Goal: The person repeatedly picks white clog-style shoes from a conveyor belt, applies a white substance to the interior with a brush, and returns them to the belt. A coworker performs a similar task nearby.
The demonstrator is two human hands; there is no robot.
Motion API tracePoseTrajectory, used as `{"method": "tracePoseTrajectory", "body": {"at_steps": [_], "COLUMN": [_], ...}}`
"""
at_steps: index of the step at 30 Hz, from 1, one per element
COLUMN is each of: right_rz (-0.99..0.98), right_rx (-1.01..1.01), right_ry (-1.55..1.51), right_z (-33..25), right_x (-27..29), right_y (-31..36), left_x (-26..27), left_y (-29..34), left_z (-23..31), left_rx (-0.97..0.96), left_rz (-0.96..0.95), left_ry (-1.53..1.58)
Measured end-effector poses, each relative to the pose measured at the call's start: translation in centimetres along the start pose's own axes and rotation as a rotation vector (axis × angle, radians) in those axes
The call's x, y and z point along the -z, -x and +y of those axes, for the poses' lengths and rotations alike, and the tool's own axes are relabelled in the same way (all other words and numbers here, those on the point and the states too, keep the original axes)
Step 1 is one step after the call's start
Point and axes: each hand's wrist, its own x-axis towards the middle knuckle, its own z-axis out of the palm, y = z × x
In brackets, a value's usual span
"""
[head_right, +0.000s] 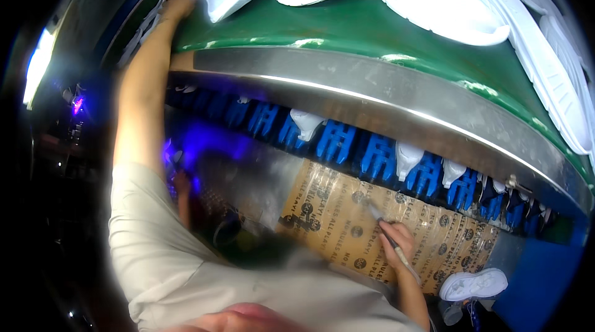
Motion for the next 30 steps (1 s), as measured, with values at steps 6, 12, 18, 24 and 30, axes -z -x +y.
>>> {"method": "tracePoseTrajectory", "body": {"at_steps": [6, 12, 18, 24, 30], "right_rz": [-0.017, -0.01, -0.005, -0.001, 0.016], "right_rx": [0.046, -0.025, -0.029, -0.027, -0.01], "right_ry": [-0.01, -0.055, -0.11, -0.114, -0.121], "right_z": [0.4, -1.0, 0.1, -0.8, -0.5], "right_x": [0.6, 0.7, 0.3, 0.7, 0.3], "right_y": [-0.2, -0.5, 0.0, 0.4, 0.7], "left_x": [-4.0, 1.2, -0.8, 4.1, 12.0], "left_y": [-6.1, 1.3, 3.3, 11.9, 25.4], "left_z": [-7.1, -3.0, -5.1, -4.7, -4.3], "left_rx": [-0.206, -0.253, -0.181, -0.331, -0.237], "left_rz": [0.056, 0.248, 0.427, 0.345, 0.105], "left_ry": [-0.014, -0.052, 0.31, 0.411, 0.757]}}
